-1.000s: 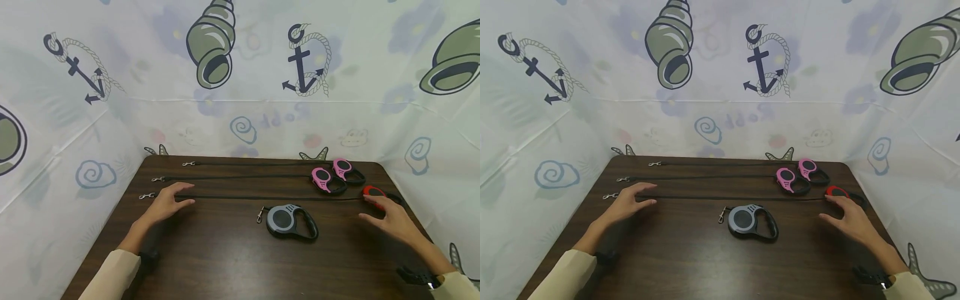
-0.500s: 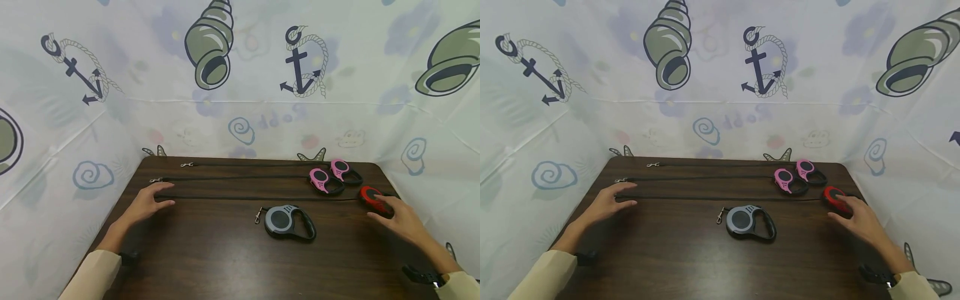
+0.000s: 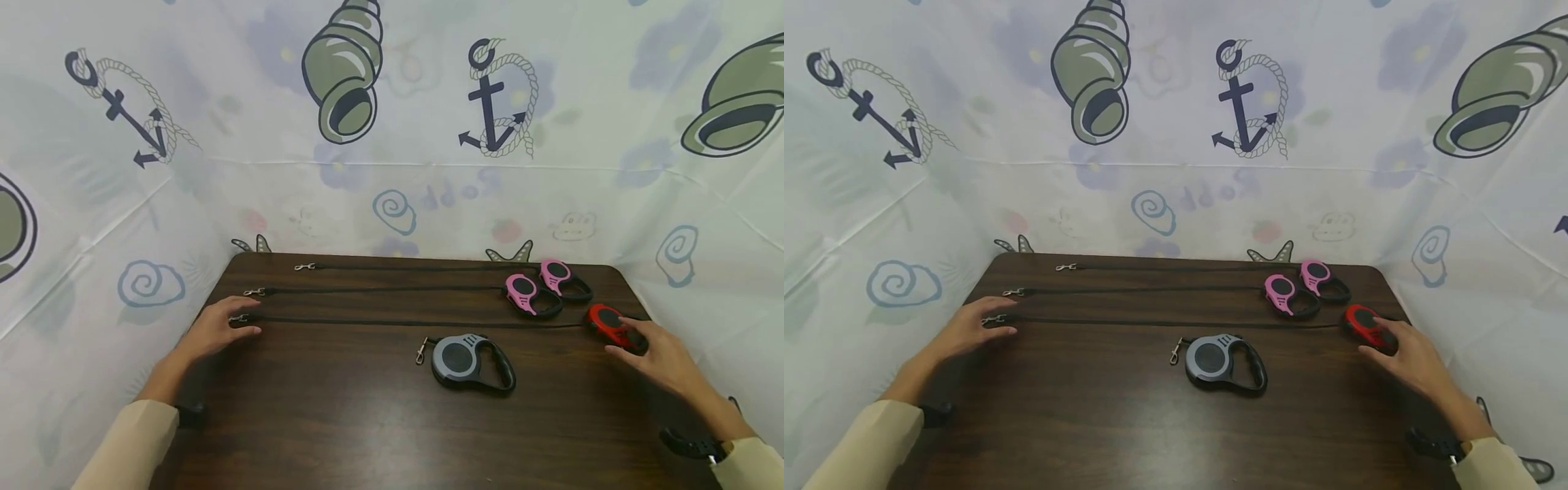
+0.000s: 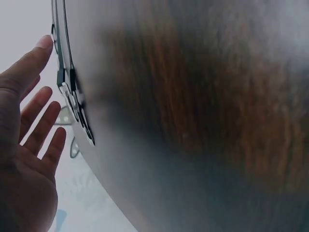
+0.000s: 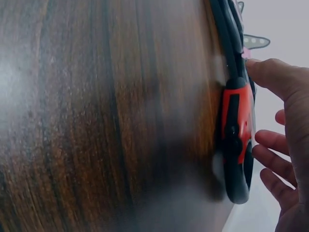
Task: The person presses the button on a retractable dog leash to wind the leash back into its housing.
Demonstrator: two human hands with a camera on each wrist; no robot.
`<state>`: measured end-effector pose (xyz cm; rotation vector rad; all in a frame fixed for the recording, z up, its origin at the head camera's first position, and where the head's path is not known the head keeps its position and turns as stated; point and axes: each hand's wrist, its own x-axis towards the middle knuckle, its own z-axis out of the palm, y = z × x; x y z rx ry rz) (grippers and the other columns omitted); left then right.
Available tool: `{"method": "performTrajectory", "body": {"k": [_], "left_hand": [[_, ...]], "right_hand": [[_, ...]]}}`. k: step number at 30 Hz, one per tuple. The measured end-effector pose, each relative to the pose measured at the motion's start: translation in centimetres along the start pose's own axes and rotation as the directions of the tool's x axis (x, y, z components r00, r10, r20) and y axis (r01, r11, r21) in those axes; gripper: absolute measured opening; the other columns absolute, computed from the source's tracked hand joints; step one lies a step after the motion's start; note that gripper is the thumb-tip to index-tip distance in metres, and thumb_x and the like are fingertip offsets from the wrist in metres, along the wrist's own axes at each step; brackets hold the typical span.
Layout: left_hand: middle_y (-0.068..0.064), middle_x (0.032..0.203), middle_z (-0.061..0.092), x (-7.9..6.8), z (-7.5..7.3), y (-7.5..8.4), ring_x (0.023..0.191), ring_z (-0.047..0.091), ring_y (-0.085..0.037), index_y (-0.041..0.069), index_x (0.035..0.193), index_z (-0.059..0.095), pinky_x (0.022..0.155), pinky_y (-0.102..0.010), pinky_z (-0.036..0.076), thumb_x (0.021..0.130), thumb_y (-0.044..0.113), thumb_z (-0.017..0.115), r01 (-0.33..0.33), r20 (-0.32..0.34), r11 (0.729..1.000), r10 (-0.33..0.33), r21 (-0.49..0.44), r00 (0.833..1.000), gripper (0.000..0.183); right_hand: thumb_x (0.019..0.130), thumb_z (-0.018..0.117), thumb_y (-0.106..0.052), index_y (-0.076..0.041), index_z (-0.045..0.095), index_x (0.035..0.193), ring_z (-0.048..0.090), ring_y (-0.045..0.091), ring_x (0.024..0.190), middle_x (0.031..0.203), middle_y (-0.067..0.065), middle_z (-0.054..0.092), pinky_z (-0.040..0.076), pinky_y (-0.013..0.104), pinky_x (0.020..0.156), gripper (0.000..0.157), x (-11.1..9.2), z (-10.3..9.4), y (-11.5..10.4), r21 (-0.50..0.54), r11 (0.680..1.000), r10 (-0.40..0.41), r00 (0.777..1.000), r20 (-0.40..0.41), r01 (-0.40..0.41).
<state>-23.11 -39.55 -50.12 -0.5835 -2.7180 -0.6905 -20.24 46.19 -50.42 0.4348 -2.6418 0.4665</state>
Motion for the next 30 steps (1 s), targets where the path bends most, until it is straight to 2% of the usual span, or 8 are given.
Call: {"method": "performTrajectory", "body": {"k": [6,13,21,30], "left_hand": [[-0.026,0.123,0.071,0.1,-0.2,-0.8,0.117,0.065,-0.051,-0.003,0.124,0.073,0.098,-0.065,0.047,0.079,0.014,0.094,0.021,0.022,1.0,-0.021,-0.002,1.0,0.052],[-0.025,0.12,0.072,-0.1,0.2,-1.8,0.116,0.066,-0.05,-0.001,0.121,0.075,0.097,-0.065,0.047,0.081,0.017,0.093,0.053,0.043,0.999,-0.053,-0.001,0.998,0.048],[-0.026,0.115,0.072,-0.1,0.2,-2.4,0.112,0.066,-0.052,-0.002,0.117,0.076,0.096,-0.067,0.046,0.081,0.013,0.092,0.065,0.034,0.998,-0.065,0.0,0.997,0.042],[-0.026,0.113,0.072,0.1,0.1,-2.3,0.111,0.066,-0.052,-0.003,0.116,0.078,0.095,-0.067,0.048,0.085,0.012,0.089,0.089,0.059,0.996,-0.089,0.003,0.994,0.037]], "right_hand": [[0.074,0.097,-0.029,0.012,0.067,0.124,0.066,0.054,0.096,0.112,0.038,0.068,0.049,0.065,0.08,0.071,-0.1,0.2,0.4,-0.002,1.0,0.024,1.0,0.006,-0.024],[0.072,0.097,-0.028,0.012,0.067,0.121,0.067,0.049,0.094,0.109,0.034,0.069,0.048,0.061,0.078,0.07,0.0,0.4,0.6,-0.009,1.0,0.013,1.0,-0.013,-0.013],[0.07,0.098,-0.026,0.013,0.068,0.118,0.066,0.041,0.084,0.098,0.028,0.069,0.048,0.04,0.069,0.068,0.1,0.4,1.2,-0.011,1.0,0.014,1.0,-0.019,-0.014],[0.072,0.098,-0.027,0.012,0.068,0.118,0.064,0.037,0.081,0.094,0.024,0.068,0.049,0.045,0.066,0.068,-0.1,0.7,1.6,-0.019,0.999,0.034,0.999,-0.015,-0.034]]}}
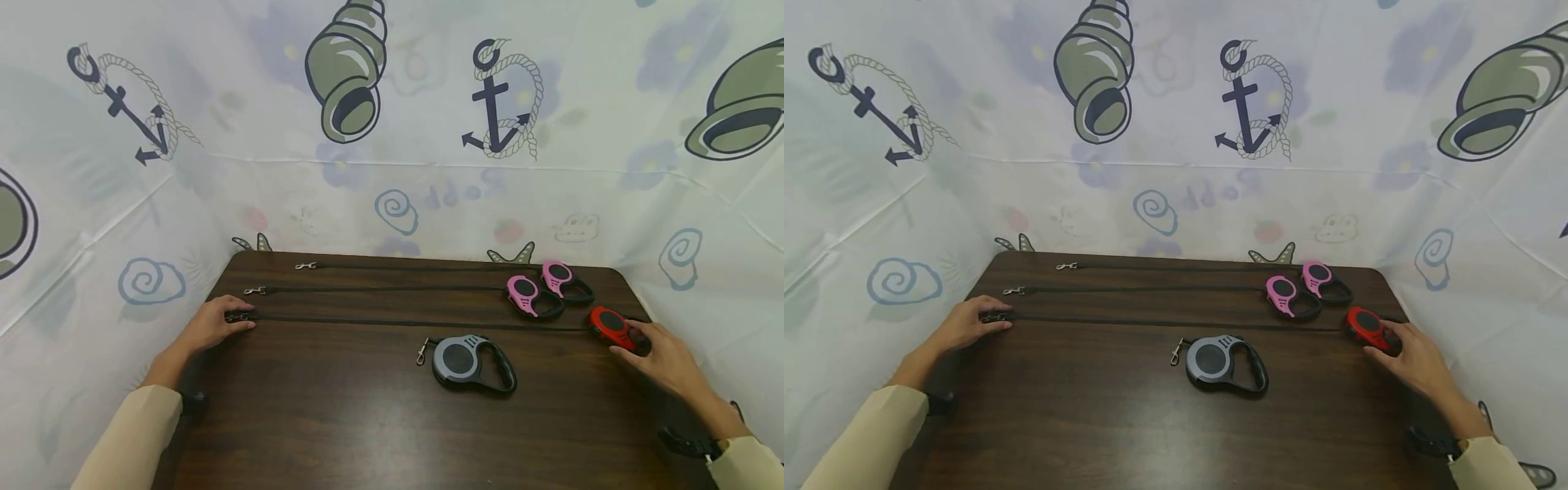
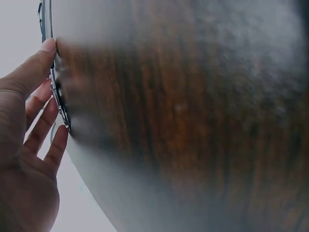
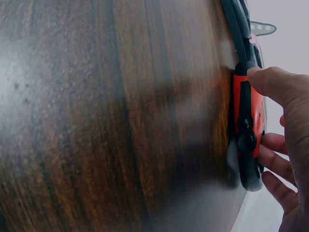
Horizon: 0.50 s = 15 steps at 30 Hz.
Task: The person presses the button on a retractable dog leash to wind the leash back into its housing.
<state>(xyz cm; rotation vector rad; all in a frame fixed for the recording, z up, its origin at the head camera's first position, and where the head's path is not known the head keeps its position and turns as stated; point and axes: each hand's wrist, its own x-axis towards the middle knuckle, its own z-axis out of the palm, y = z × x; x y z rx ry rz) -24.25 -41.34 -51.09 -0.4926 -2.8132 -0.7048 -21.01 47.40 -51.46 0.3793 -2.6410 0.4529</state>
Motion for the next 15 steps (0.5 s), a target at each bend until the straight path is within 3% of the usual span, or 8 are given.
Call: {"method": "performTrajectory", "body": {"k": [5,11,15], "left_hand": [[-0.022,0.108,0.072,0.26,0.06,-0.08,0.107,0.067,-0.048,-0.002,0.112,0.08,0.094,-0.064,0.049,0.084,0.014,0.09,0.013,0.005,1.0,-0.013,0.007,1.0,0.034],[-0.019,0.107,0.073,0.5,-0.13,-0.18,0.107,0.068,-0.046,0.0,0.109,0.081,0.095,-0.064,0.049,0.084,0.016,0.091,0.025,0.029,1.0,-0.025,0.007,0.999,0.032],[-0.017,0.106,0.074,0.46,-0.12,-0.26,0.106,0.069,-0.045,0.002,0.107,0.081,0.094,-0.063,0.049,0.085,0.018,0.09,0.027,0.034,1.0,-0.027,-0.002,0.999,0.029]], "right_hand": [[0.073,0.097,-0.028,0.013,0.067,0.118,0.065,0.036,0.08,0.093,0.021,0.069,0.05,0.047,0.065,0.068,-0.14,0.15,0.1,-0.012,1.0,0.007,1.0,0.025,-0.007],[0.075,0.096,-0.03,0.015,0.066,0.122,0.069,0.042,0.081,0.097,0.028,0.071,0.054,0.057,0.069,0.072,-0.24,0.48,0.06,-0.038,0.999,0.002,0.996,0.084,0.002],[0.072,0.097,-0.03,0.015,0.066,0.123,0.07,0.041,0.075,0.097,0.031,0.071,0.055,0.058,0.066,0.075,-0.34,0.74,0.07,-0.062,0.998,-0.024,0.996,0.088,0.029]]}}
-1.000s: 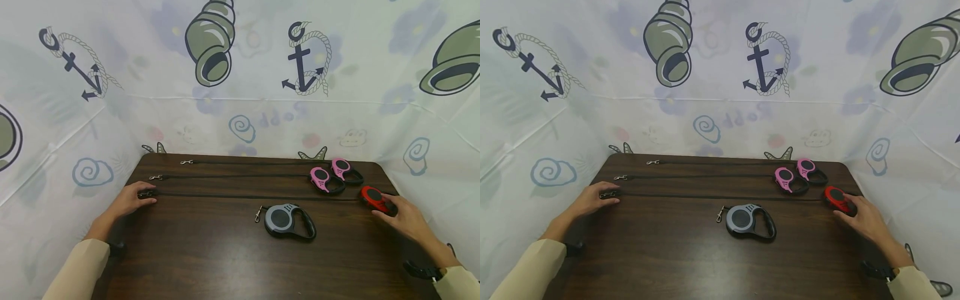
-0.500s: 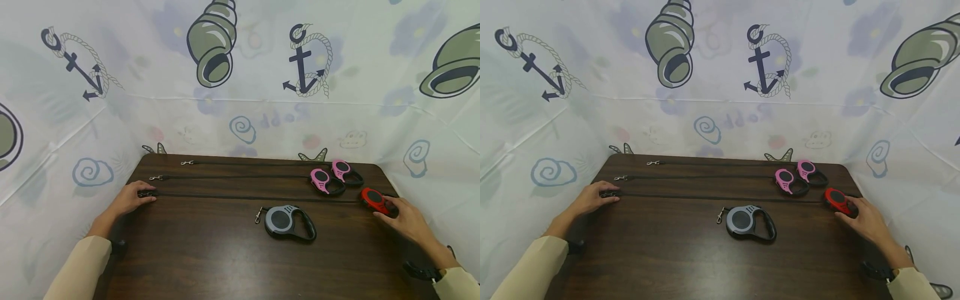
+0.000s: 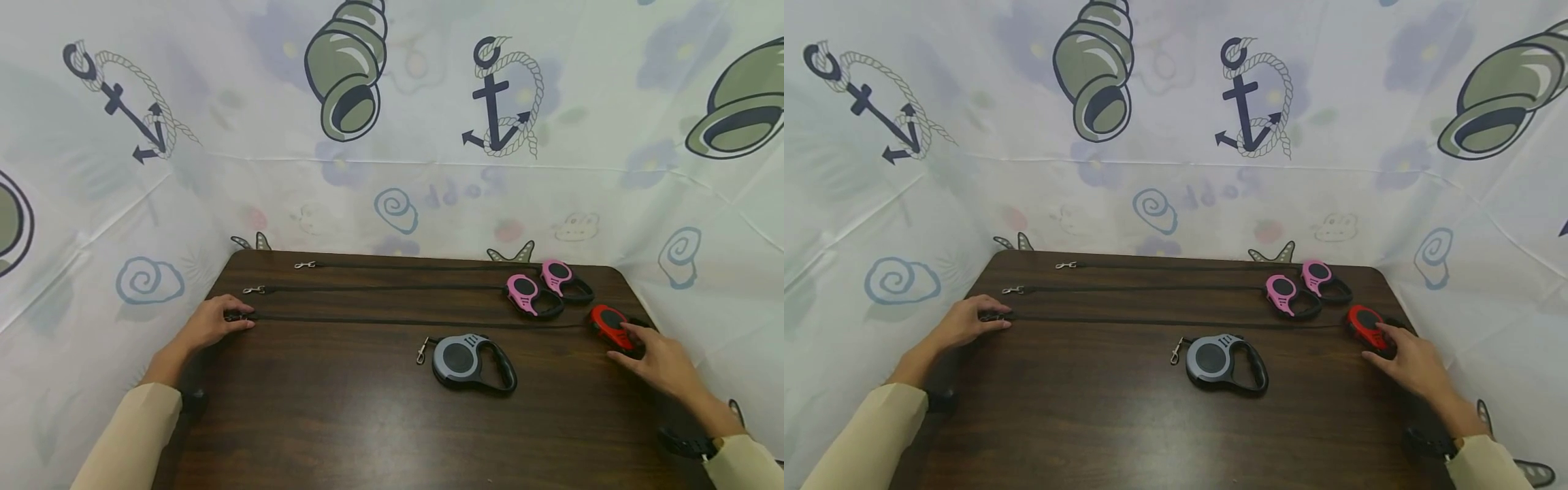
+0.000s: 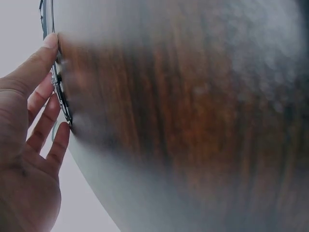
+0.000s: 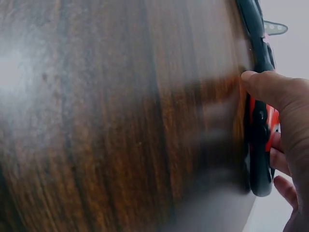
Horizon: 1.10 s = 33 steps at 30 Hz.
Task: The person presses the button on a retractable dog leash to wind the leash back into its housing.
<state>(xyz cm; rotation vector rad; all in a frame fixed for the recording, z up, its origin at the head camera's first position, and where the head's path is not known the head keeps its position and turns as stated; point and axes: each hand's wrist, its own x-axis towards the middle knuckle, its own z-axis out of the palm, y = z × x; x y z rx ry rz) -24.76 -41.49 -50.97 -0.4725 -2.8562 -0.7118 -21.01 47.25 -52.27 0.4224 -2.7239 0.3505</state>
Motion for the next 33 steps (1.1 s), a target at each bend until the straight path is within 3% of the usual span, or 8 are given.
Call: {"method": "performTrajectory", "body": {"k": [4,7,10,16,23,33], "left_hand": [[-0.012,0.1,0.076,0.0,0.11,-0.15,0.1,0.071,-0.04,0.005,0.103,0.082,0.089,-0.057,0.051,0.084,0.017,0.091,-0.011,-0.021,1.0,0.011,0.0,1.0,0.024],[-0.007,0.096,0.075,-0.05,0.17,-0.3,0.093,0.071,-0.035,0.007,0.1,0.082,0.084,-0.051,0.052,0.083,0.015,0.092,-0.027,-0.041,1.0,0.027,0.0,0.999,0.022],[-0.005,0.093,0.075,-0.08,0.22,-0.44,0.089,0.07,-0.03,0.007,0.098,0.083,0.08,-0.047,0.052,0.081,0.013,0.092,-0.042,-0.055,0.999,0.042,-0.001,0.998,0.021],[-0.006,0.093,0.076,-0.22,0.37,-0.82,0.088,0.07,-0.024,0.008,0.097,0.083,0.08,-0.04,0.053,0.08,0.01,0.092,-0.064,-0.072,0.998,0.064,0.0,0.995,0.02],[-0.003,0.091,0.076,-0.09,0.23,-1.01,0.084,0.07,-0.023,0.008,0.095,0.082,0.075,-0.041,0.055,0.08,0.006,0.091,-0.136,-0.087,0.991,0.136,0.001,0.987,0.018],[0.002,0.085,0.072,0.14,0.06,-0.78,0.077,0.068,-0.015,0.007,0.089,0.079,0.071,-0.042,0.056,0.079,0.001,0.091,-0.197,-0.07,0.98,0.199,0.028,0.978,0.017]], "right_hand": [[0.07,0.098,-0.031,0.014,0.067,0.123,0.064,0.029,0.062,0.097,0.033,0.072,0.054,0.055,0.061,0.076,0.02,0.2,0.01,-0.035,0.999,-0.027,0.999,-0.023,0.026],[0.069,0.098,-0.032,0.012,0.068,0.123,0.053,0.018,0.057,0.091,0.029,0.073,0.051,0.046,0.055,0.076,0.08,0.35,0.02,-0.053,0.998,-0.034,0.999,-0.032,0.033],[0.068,0.098,-0.031,0.012,0.068,0.122,0.049,0.015,0.056,0.083,0.023,0.072,0.047,0.042,0.053,0.076,0.11,0.52,-0.01,-0.046,0.999,-0.028,0.999,-0.039,0.026],[0.069,0.098,-0.031,0.01,0.066,0.122,0.052,0.018,0.056,0.078,0.019,0.07,0.046,0.044,0.054,0.074,0.16,0.73,0.01,-0.037,0.999,-0.011,0.999,-0.053,0.009],[0.071,0.097,-0.032,0.011,0.064,0.122,0.055,0.022,0.056,0.079,0.022,0.07,0.048,0.046,0.054,0.074,0.13,0.61,-0.18,-0.025,1.0,0.013,0.999,-0.051,-0.014],[0.072,0.096,-0.019,0.009,0.063,0.122,0.055,0.019,0.055,0.076,0.017,0.069,0.046,0.039,0.051,0.065,0.21,0.9,0.0,0.001,1.0,-0.006,0.997,-0.078,0.007]]}}
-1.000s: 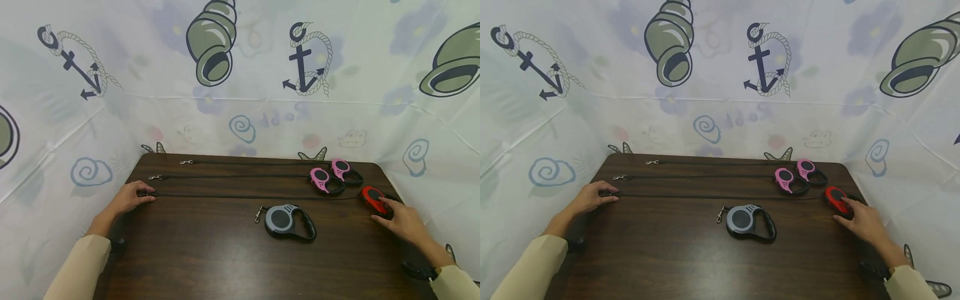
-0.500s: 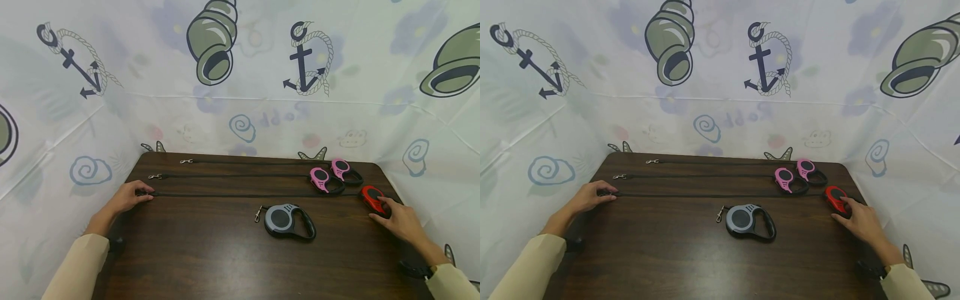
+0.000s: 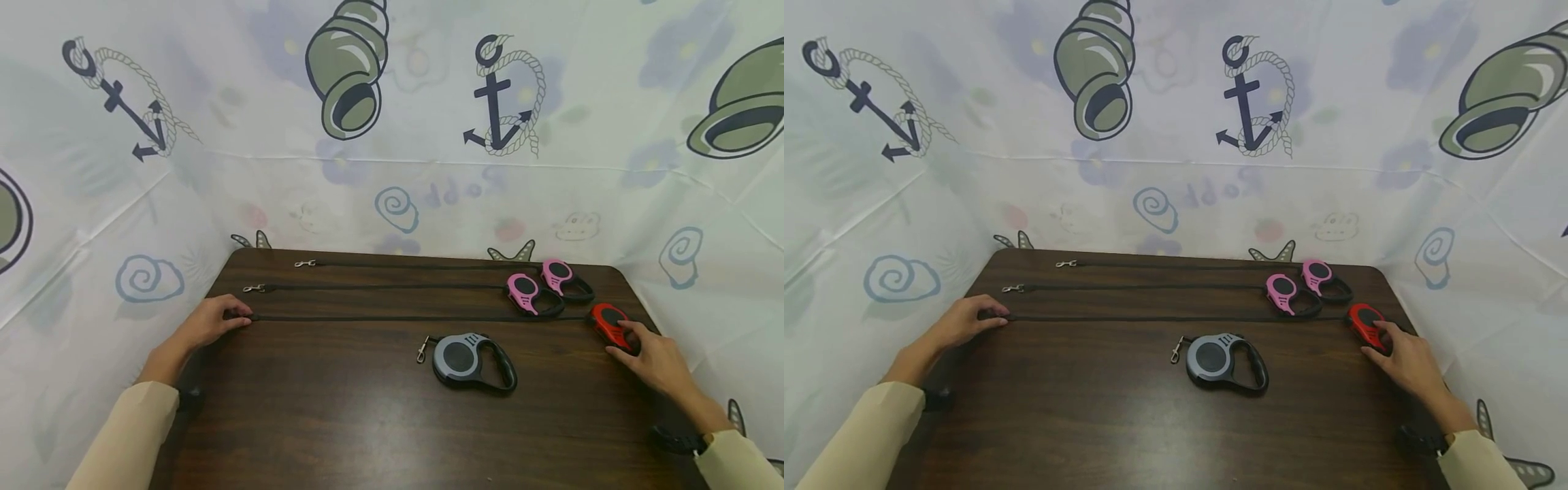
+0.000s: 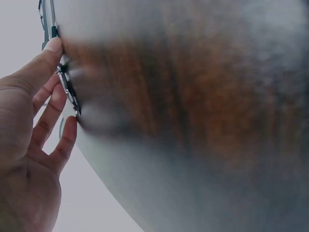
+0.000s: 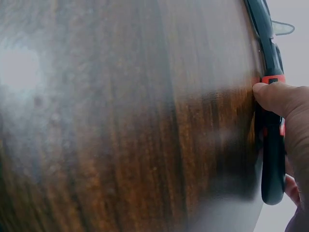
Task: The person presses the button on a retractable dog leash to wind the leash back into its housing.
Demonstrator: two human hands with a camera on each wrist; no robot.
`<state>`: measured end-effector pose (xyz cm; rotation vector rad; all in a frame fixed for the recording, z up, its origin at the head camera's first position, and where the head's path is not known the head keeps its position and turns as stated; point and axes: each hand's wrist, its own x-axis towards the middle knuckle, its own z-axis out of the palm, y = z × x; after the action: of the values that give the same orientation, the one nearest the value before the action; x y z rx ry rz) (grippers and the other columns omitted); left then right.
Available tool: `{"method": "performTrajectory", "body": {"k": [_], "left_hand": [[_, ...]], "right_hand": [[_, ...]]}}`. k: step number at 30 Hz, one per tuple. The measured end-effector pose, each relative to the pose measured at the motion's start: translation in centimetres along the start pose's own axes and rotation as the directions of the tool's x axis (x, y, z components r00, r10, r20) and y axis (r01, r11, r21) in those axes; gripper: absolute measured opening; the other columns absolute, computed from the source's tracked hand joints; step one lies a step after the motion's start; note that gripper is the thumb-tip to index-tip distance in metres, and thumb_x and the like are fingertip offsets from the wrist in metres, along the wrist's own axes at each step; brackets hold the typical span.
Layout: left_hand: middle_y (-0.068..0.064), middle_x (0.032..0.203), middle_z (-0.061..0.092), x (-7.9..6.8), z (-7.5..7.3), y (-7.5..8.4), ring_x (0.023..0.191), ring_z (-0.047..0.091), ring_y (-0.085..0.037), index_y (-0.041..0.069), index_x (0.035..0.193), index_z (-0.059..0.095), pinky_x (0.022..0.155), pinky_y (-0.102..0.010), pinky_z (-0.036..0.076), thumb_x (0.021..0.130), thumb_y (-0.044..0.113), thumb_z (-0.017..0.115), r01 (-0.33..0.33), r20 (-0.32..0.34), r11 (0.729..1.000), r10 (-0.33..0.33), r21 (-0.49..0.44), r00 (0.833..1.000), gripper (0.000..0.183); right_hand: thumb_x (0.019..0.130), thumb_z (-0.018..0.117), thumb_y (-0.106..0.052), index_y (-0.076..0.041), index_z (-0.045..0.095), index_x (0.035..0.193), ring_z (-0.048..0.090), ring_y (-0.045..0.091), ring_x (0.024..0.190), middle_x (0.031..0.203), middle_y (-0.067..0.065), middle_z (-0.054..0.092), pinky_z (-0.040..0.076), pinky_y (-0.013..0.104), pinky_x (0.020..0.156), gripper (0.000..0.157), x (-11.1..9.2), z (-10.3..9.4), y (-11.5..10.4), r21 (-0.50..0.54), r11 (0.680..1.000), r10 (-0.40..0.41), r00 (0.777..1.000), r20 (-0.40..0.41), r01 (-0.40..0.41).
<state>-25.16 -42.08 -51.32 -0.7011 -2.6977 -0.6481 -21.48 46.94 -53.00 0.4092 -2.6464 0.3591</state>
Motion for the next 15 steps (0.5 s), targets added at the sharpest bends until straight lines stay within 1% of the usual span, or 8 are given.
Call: {"method": "performTrajectory", "body": {"k": [4,7,10,12,15], "left_hand": [[0.003,0.083,0.071,0.27,-0.19,0.05,0.074,0.066,-0.015,0.008,0.088,0.078,0.069,-0.041,0.055,0.079,0.003,0.091,-0.013,0.027,1.0,0.013,0.004,1.0,0.016],[0.004,0.083,0.07,0.38,-0.3,0.08,0.073,0.065,-0.014,0.009,0.087,0.077,0.068,-0.039,0.054,0.08,0.004,0.091,-0.009,0.046,1.0,0.009,0.0,0.999,0.016],[0.004,0.083,0.071,0.38,-0.39,0.1,0.074,0.066,-0.013,0.009,0.087,0.077,0.068,-0.038,0.055,0.079,0.002,0.091,-0.008,0.047,1.0,0.008,-0.006,0.999,0.018],[0.003,0.084,0.072,0.37,-0.41,0.03,0.076,0.068,-0.013,0.009,0.087,0.077,0.07,-0.039,0.056,0.079,0.001,0.09,0.0,0.046,1.0,0.001,-0.018,0.999,0.018],[0.002,0.085,0.075,0.4,-0.48,-0.03,0.078,0.068,-0.011,0.009,0.089,0.077,0.073,-0.041,0.057,0.082,0.002,0.089,0.038,0.064,0.999,-0.036,-0.032,0.997,0.015]], "right_hand": [[0.074,0.095,-0.018,0.009,0.063,0.122,0.055,0.018,0.055,0.077,0.017,0.07,0.045,0.038,0.051,0.063,0.05,-0.04,0.03,0.007,1.0,-0.002,1.0,0.009,0.002],[0.074,0.095,-0.016,0.009,0.063,0.122,0.058,0.021,0.055,0.078,0.019,0.071,0.046,0.039,0.051,0.062,0.0,-0.14,0.03,0.021,1.0,0.002,1.0,0.022,-0.003],[0.075,0.094,-0.014,0.01,0.063,0.122,0.061,0.025,0.056,0.081,0.021,0.072,0.048,0.041,0.053,0.061,0.02,-0.25,0.13,0.039,0.999,0.008,0.999,0.033,-0.009],[0.076,0.094,-0.013,0.01,0.063,0.123,0.062,0.026,0.057,0.082,0.022,0.072,0.049,0.042,0.054,0.061,0.12,-0.35,0.19,0.042,0.999,0.009,0.999,0.039,-0.01],[0.079,0.092,-0.014,0.01,0.063,0.124,0.058,0.02,0.057,0.083,0.022,0.072,0.047,0.039,0.054,0.059,0.15,-0.56,0.28,0.048,0.999,0.02,0.998,0.061,-0.023]]}}
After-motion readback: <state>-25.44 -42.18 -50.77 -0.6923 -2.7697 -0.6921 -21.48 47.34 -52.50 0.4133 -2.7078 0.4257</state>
